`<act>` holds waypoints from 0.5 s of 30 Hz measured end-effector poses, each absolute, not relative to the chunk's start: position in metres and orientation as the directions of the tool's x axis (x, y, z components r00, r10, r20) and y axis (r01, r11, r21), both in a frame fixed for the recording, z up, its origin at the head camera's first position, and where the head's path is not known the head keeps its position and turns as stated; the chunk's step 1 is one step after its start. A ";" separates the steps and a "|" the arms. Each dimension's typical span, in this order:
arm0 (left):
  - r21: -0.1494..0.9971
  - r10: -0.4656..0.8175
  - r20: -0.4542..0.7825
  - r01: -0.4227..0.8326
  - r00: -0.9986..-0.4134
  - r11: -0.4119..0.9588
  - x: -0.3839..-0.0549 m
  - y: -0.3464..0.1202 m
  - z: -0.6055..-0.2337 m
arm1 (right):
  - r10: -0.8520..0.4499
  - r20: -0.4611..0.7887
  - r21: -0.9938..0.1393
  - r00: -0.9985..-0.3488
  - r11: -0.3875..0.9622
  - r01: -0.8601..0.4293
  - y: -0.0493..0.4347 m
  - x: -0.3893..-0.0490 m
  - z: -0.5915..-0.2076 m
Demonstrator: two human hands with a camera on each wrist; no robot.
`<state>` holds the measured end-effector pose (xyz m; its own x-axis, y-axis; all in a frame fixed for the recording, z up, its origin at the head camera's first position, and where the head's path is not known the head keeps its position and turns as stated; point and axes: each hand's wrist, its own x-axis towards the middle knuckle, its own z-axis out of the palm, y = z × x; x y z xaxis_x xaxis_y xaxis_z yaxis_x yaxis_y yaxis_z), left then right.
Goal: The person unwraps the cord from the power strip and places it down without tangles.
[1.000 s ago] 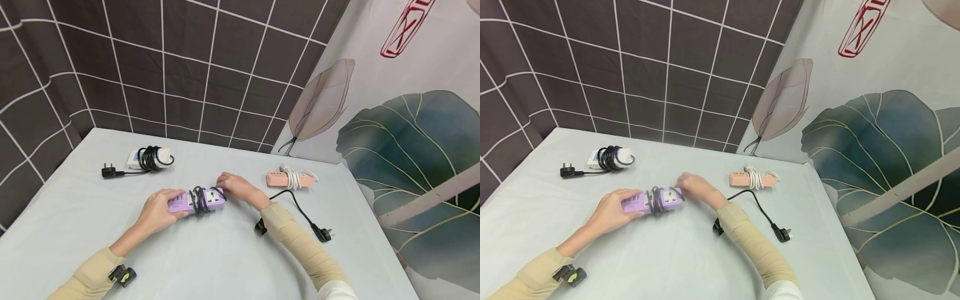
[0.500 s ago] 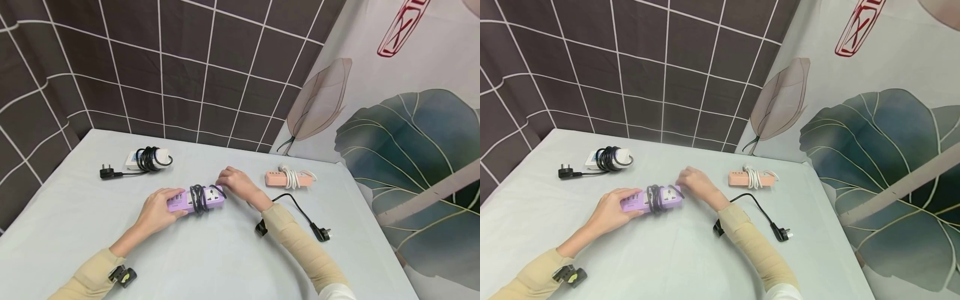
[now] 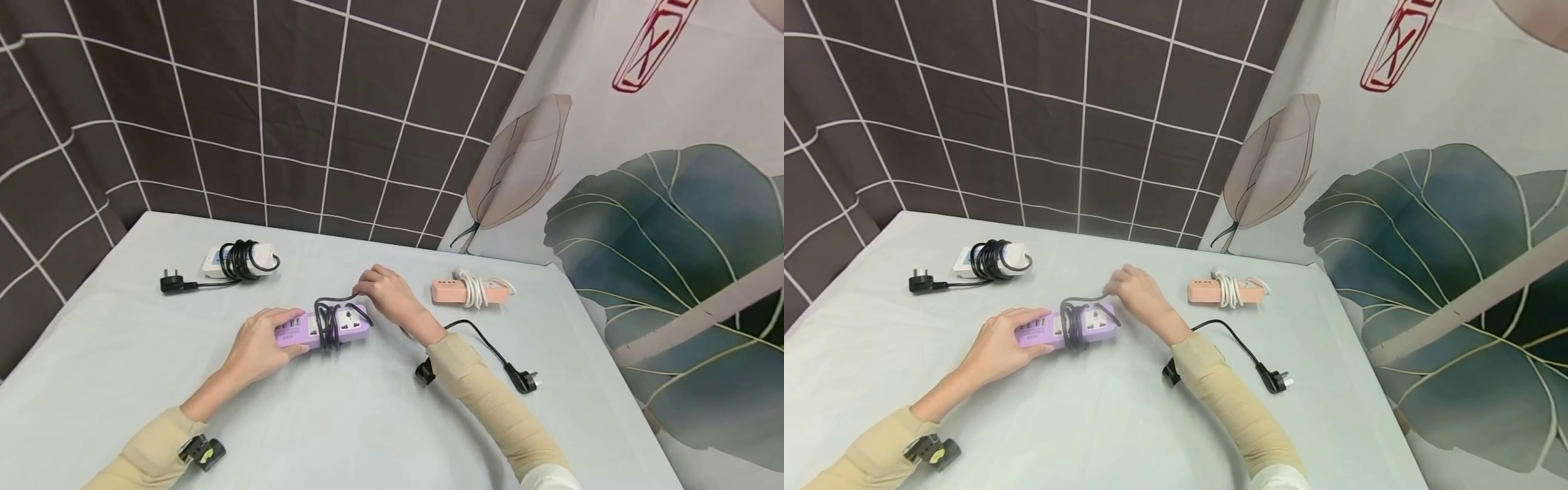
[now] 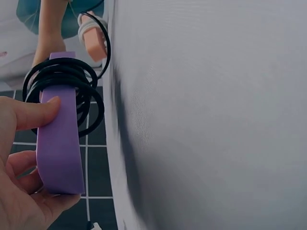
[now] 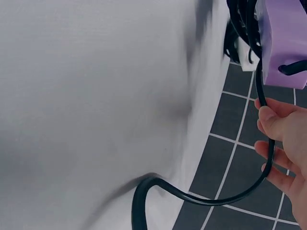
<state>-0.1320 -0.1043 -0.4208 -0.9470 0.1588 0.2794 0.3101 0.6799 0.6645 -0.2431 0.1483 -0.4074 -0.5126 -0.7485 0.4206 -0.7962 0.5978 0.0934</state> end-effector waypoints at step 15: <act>0.655 0.154 0.289 0.312 -0.945 0.688 -0.134 -0.103 -0.420 | -0.674 0.520 0.096 -0.525 0.657 -0.748 0.151 -0.228 -0.391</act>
